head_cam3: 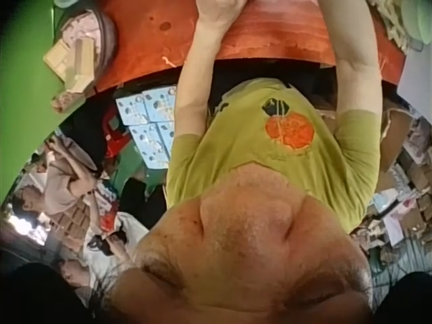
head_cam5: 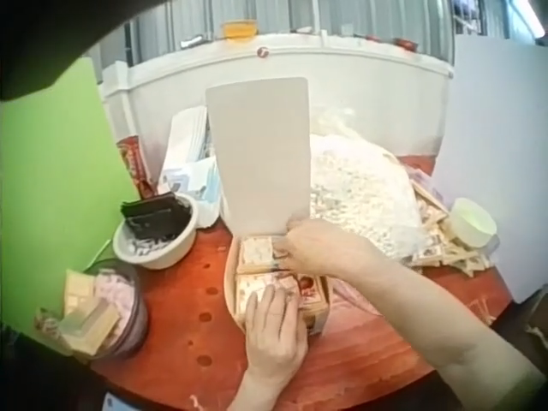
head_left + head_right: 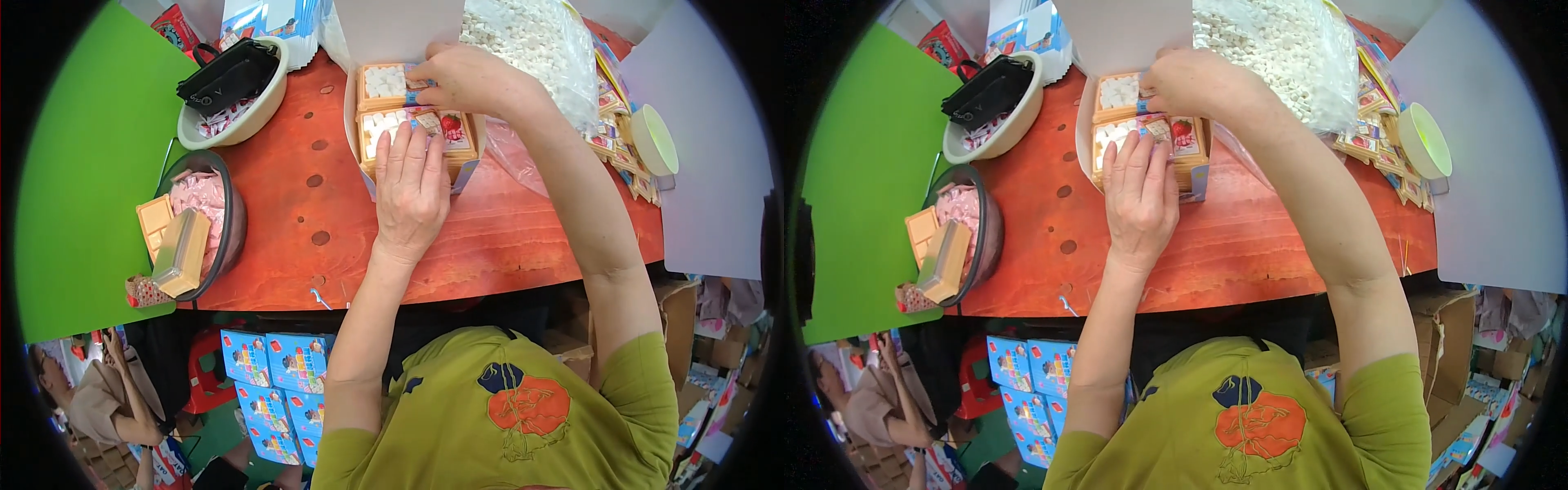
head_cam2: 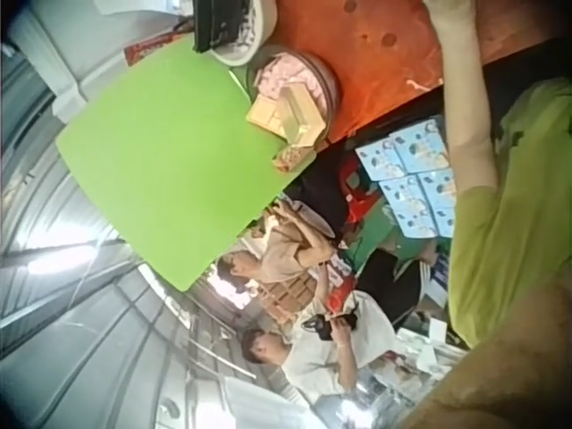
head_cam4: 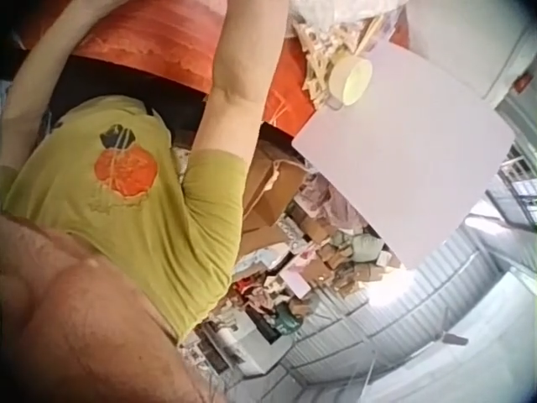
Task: Assemble small printed cardboard boxes, fill them with multiple small packaged items, and pack the finished boxes into a larger shipping carton.
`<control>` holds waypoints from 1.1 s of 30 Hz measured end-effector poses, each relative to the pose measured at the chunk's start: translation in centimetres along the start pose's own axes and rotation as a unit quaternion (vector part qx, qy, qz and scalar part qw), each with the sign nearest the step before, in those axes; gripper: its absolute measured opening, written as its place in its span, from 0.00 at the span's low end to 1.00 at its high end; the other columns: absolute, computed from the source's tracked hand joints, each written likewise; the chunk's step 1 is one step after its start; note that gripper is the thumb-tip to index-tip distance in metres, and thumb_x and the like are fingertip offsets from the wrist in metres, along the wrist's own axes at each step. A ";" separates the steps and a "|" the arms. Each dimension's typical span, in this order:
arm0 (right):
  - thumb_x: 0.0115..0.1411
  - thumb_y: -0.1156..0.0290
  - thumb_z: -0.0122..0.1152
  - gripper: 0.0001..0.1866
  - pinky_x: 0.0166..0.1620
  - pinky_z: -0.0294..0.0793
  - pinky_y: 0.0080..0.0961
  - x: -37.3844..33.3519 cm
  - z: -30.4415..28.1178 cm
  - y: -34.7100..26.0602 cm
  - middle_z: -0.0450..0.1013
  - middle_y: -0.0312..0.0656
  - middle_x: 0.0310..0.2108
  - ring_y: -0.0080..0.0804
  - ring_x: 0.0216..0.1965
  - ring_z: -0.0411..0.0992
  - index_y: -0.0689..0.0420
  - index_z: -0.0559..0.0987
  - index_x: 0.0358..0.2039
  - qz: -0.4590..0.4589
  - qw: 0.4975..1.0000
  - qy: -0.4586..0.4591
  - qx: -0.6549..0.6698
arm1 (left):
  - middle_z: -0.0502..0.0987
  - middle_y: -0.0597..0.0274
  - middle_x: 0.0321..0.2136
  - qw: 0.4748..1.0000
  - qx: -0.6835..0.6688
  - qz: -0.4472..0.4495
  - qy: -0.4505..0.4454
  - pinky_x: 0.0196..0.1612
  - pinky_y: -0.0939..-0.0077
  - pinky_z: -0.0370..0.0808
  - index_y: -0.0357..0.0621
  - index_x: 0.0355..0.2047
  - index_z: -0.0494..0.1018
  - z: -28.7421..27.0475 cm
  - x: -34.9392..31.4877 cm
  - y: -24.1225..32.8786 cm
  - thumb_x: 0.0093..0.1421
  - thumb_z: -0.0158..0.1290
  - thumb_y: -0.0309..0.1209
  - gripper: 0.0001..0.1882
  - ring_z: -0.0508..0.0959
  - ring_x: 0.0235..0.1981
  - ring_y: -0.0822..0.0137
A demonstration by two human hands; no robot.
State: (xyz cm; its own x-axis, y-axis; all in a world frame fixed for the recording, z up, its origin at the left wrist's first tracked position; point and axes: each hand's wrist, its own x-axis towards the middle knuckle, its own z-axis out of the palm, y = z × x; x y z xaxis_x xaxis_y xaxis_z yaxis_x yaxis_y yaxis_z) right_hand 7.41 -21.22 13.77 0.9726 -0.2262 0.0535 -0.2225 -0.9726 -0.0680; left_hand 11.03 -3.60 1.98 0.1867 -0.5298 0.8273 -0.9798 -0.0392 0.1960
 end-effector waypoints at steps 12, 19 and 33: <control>0.67 0.70 0.51 0.14 0.48 0.77 0.42 -0.6 -0.7 -0.2 0.77 0.60 0.40 0.57 0.43 0.77 0.65 0.79 0.46 -0.018 0.989 0.068 0.130 | 0.74 0.43 0.56 0.999 0.002 0.028 0.039 0.64 0.42 0.66 0.36 0.50 0.76 -4.4 -2.5 0.2 0.57 0.58 0.19 0.18 0.72 0.61 0.42; 0.71 0.62 0.49 0.21 0.61 0.67 0.54 0.3 3.2 -5.8 0.71 0.59 0.57 0.58 0.60 0.69 0.58 0.73 0.59 0.083 0.983 0.152 0.068 | 0.63 0.42 0.65 0.972 -0.037 -0.215 0.086 0.64 0.53 0.66 0.33 0.61 0.64 -4.6 -3.8 -0.2 0.69 0.51 0.23 0.22 0.67 0.64 0.44; 0.73 0.53 0.42 0.29 0.70 0.45 0.69 0.7 7.9 -8.1 0.50 0.65 0.71 0.64 0.74 0.45 0.53 0.64 0.69 0.177 0.976 0.128 -0.006 | 0.71 0.47 0.58 0.901 -0.259 -0.333 0.103 0.59 0.62 0.71 0.32 0.61 0.64 -2.2 -2.8 -0.5 0.73 0.45 0.31 0.20 0.74 0.55 0.55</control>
State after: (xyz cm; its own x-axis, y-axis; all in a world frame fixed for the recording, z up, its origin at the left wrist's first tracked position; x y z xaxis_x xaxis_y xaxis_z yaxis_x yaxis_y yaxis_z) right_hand 10.43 -13.03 6.51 0.7866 -0.5525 0.2755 -0.5433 -0.8315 -0.1163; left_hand 11.14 -0.25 0.68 0.7824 -0.3647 0.5048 -0.4906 0.1385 0.8603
